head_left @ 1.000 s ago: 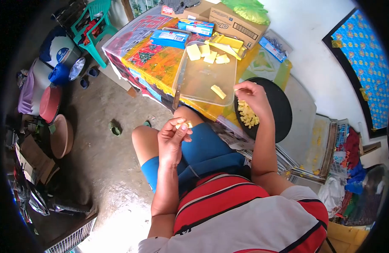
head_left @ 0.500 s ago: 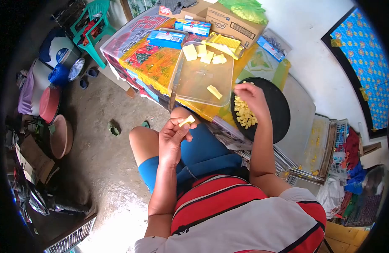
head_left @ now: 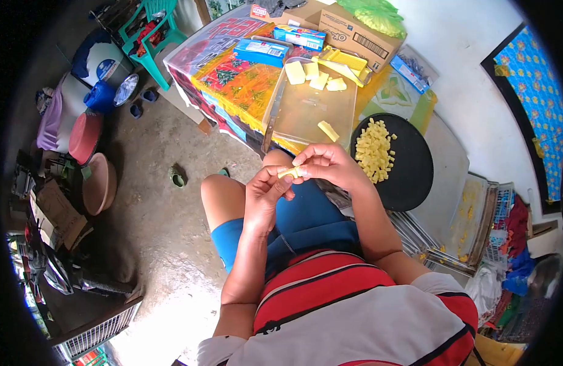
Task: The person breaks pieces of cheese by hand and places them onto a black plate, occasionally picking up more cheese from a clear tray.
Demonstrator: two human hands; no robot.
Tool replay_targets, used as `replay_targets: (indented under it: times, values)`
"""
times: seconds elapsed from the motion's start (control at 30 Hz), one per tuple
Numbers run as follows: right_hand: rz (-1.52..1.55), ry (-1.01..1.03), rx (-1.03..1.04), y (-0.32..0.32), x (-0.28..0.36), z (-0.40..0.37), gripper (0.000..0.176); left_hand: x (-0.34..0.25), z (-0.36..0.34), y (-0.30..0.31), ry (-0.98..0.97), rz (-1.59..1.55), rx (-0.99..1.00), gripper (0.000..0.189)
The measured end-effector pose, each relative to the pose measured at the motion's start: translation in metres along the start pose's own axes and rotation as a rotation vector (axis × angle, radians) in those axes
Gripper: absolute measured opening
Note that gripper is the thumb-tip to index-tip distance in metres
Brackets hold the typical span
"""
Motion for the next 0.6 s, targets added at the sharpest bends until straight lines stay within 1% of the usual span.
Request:
replay_targets:
  times: [0.07,0.17,0.27,0.3,0.4,0.5,0.6]
  values:
    - [0.021,-0.019,0.01,0.001,0.001,-0.001,0.019,0.0,0.0,0.0,0.006,-0.005,0.005,0.014]
    - [-0.065,-0.023,-0.037,0.008,0.003,-0.003,0.019,-0.001,0.0,0.0,0.007,-0.006,-0.016,0.016]
    - [-0.17,0.021,-0.2,0.036,0.012,-0.007,0.022,0.004,0.001,0.008,-0.014,-0.008,-0.046,0.018]
    - [-0.216,0.032,-0.278,0.051,0.016,-0.011,0.022,0.004,0.001,0.011,-0.018,-0.012,-0.052,0.019]
    - [-0.498,0.06,-0.575,0.104,0.019,-0.033,0.02,0.002,0.0,0.015,0.003,-0.057,-0.073,0.022]
    - [-0.854,-0.012,-0.901,0.154,0.007,-0.061,0.016,0.003,0.003,0.015,0.024,-0.089,-0.075,0.023]
    - [-1.07,-0.153,-1.041,0.171,0.001,-0.078,0.016,0.007,0.005,0.01,0.054,-0.09,-0.071,0.024]
Point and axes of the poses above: each hand's wrist, its own z-axis towards the middle knuckle, its own y-axis out of the back of the hand, x = y × z, the point moved 4 cm from there along z, towards the middle knuckle, and after that the axes turned 6 degrees about -z, right-handed, at the moved point
